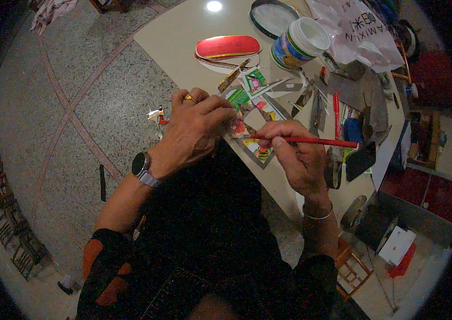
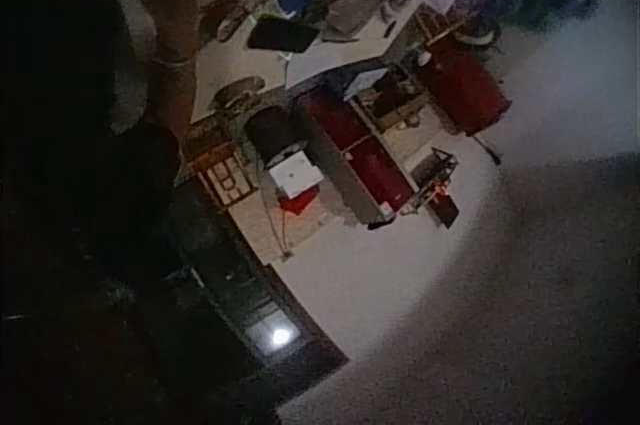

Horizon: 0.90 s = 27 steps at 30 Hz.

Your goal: The person applies glue with a brush to fabric and cardboard components, then cuts out a patterned fabric shape using scissors to assemble shoe insoles.

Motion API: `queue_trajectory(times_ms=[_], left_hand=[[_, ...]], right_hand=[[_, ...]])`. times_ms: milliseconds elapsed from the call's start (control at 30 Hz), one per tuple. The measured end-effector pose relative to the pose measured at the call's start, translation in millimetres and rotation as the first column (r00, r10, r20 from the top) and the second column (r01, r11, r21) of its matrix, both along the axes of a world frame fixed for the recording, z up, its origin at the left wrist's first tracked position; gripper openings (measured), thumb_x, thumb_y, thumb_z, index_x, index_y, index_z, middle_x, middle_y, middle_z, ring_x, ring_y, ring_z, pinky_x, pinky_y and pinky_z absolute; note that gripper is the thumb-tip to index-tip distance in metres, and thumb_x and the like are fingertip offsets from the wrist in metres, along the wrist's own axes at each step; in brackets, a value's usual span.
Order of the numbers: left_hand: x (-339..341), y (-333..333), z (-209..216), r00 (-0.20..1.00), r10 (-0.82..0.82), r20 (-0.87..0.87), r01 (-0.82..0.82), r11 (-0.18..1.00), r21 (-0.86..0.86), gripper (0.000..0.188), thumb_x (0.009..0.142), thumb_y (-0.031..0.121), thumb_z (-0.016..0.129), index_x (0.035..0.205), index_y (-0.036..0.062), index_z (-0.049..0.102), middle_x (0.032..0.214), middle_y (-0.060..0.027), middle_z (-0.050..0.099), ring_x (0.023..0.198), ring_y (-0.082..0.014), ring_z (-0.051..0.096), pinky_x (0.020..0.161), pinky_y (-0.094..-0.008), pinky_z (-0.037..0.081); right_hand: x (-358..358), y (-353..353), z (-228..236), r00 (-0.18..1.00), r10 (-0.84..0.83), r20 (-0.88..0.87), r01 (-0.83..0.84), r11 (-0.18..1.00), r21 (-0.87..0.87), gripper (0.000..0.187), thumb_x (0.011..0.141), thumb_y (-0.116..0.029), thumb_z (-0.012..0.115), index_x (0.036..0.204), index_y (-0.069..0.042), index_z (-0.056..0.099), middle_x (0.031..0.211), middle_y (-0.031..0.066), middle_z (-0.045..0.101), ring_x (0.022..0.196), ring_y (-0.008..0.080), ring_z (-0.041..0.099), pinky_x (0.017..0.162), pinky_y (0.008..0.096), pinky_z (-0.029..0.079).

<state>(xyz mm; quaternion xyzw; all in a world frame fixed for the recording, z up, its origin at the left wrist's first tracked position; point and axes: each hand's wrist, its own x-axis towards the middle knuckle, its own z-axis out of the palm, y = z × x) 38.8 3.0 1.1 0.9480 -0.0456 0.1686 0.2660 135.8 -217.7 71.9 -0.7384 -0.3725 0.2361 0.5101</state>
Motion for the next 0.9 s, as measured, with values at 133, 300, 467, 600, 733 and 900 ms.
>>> queue_trajectory(times_ms=[133,300,467,600,733,900], left_hand=[[0,0,-2,0.999,0.009,0.034,-0.009,1.0,0.0,0.041,0.067,0.009,0.065,0.106,0.0183,0.066,0.11,0.0034,0.062,0.101,-0.0221,0.052,0.088,-0.0446,0.031],[3,-2,2,0.997,0.025,0.071,-0.026,1.0,0.009,0.031,0.071,0.012,0.067,0.102,0.0184,0.067,0.106,0.0042,0.062,0.098,-0.0206,0.052,0.087,-0.0434,0.031],[4,-7,13,0.996,0.05,0.069,-0.049,0.999,-0.013,0.022,0.075,0.018,0.071,0.097,0.02,0.069,0.101,0.0061,0.062,0.095,-0.0189,0.052,0.087,-0.0436,0.031],[5,-8,6,0.993,0.081,0.084,-0.082,0.997,0.01,0.02,0.075,0.018,0.072,0.094,0.0207,0.069,0.099,0.0066,0.062,0.093,-0.0186,0.053,0.086,-0.0442,0.032],[6,-9,7,0.993,0.096,0.07,-0.097,0.995,0.012,0.022,0.073,0.017,0.073,0.094,0.0209,0.069,0.099,0.0061,0.063,0.094,-0.0191,0.053,0.087,-0.045,0.033],[7,-11,5,0.991,0.115,0.072,-0.116,0.993,0.013,0.024,0.071,0.017,0.074,0.094,0.0209,0.069,0.098,0.0053,0.064,0.095,-0.0196,0.054,0.087,-0.0442,0.032]], right_hand=[[1,-7,5,1.0,-0.019,-0.015,0.018,0.999,-0.047,0.017,0.091,0.005,0.046,0.102,0.004,0.058,0.102,0.0158,0.063,0.088,0.0179,0.063,0.083,0.0319,0.052],[-4,3,5,0.999,-0.012,-0.03,0.014,0.998,0.065,0.019,0.089,0.008,0.045,0.101,0.004,0.058,0.101,0.0166,0.064,0.091,0.0194,0.063,0.084,0.0321,0.052],[-5,-2,-2,1.0,0.004,-0.022,-0.004,1.0,0.007,0.019,0.088,0.008,0.044,0.101,0.004,0.058,0.101,0.0167,0.064,0.09,0.0201,0.064,0.084,0.0324,0.052],[-9,-16,-1,1.0,-0.008,0.019,0.008,1.0,0.014,0.018,0.087,0.007,0.045,0.098,0.003,0.059,0.098,0.016,0.065,0.089,0.0209,0.064,0.083,0.0336,0.052],[-18,-27,4,0.995,-0.071,0.064,0.067,0.996,0.052,0.016,0.084,0.006,0.047,0.09,0.003,0.062,0.092,0.0159,0.065,0.088,0.0227,0.064,0.083,0.0354,0.051],[-26,-47,6,0.988,-0.123,0.088,0.125,0.992,-0.015,0.014,0.081,0.004,0.049,0.084,0.003,0.062,0.089,0.0156,0.066,0.087,0.0234,0.064,0.082,0.0357,0.051]])
